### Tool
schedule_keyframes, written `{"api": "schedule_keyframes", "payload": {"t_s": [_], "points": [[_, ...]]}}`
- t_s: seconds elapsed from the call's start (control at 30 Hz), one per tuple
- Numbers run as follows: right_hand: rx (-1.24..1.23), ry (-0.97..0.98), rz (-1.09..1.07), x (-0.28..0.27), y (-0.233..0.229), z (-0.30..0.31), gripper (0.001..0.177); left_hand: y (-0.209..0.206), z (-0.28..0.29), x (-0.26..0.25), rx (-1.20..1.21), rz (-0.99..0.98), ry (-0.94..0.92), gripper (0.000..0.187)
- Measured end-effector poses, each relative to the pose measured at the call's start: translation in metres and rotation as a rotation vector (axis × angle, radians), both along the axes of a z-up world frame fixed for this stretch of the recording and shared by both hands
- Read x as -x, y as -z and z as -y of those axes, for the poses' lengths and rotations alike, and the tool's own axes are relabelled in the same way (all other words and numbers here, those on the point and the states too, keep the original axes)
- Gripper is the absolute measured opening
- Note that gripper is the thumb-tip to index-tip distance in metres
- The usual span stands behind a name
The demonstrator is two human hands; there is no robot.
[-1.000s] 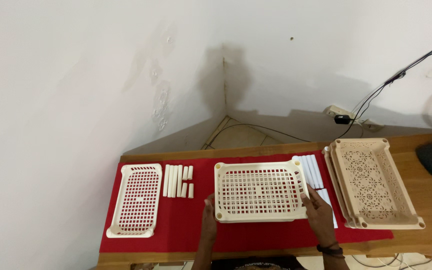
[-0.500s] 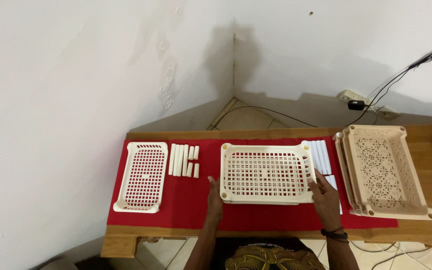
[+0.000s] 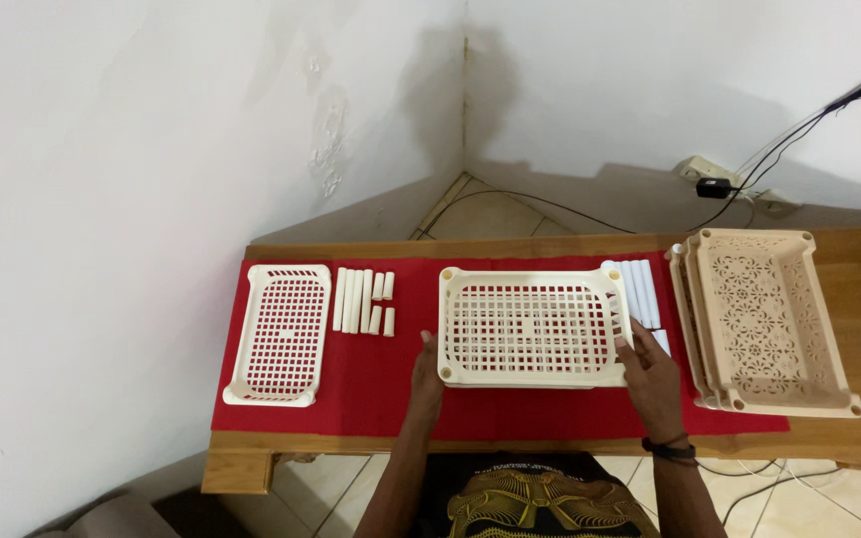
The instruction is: The person assembles a white plastic basket by inserting cylindrical pegs into the corners of a basket base. They then place a second basket base on top and continue inserting pegs to connect the two layers.
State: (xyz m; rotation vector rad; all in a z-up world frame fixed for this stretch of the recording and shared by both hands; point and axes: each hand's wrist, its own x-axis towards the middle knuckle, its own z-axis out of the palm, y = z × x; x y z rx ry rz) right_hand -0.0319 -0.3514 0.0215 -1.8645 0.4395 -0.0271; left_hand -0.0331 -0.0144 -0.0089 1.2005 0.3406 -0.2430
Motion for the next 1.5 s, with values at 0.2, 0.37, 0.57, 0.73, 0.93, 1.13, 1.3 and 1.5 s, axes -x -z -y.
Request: {"api": "schedule_keyframes", "payload": {"t_s": [0.2, 0.37, 0.57, 0.73, 0.93, 1.13, 1.3, 1.5], "points": [[0.112, 0.033, 0.038, 0.002, -0.001, -0.007, 0.051, 0.01, 0.002, -0.003, 0.024, -0.047, -0.096, 0.072], [0.311, -0.007, -0.078, 0.0, -0.023, -0.012, 0.054, 0.022, 0.003, -0.002, 0.014, -0.07, -0.154, 0.049], [0.367, -0.027, -0.127, -0.001, -0.04, -0.016, 0.056, 0.026, 0.002, -0.002, 0.063, -0.093, -0.173, 0.032], [0.405, -0.038, -0.144, 0.001, -0.037, -0.014, 0.055, 0.029, 0.001, 0.007, 0.158, 0.049, -0.169, 0.029], [0.415, -0.035, -0.163, 0.001, -0.026, -0.011, 0.056, 0.036, 0.002, 0.007, 0.167, -0.019, -0.226, 0.03], [0.4, -0.029, -0.074, 0.002, -0.027, -0.011, 0.054, 0.045, 0.002, 0.009, 0.165, 0.057, -0.21, 0.03], [0.379, -0.033, -0.113, 0.002, -0.031, -0.013, 0.055, 0.052, 0.002, 0.011, 0.161, 0.003, -0.227, 0.033], [0.445, -0.072, -0.035, 0.003, -0.029, -0.011, 0.052, 0.054, 0.001, 0.013, 0.19, 0.13, -0.202, 0.036]]}}
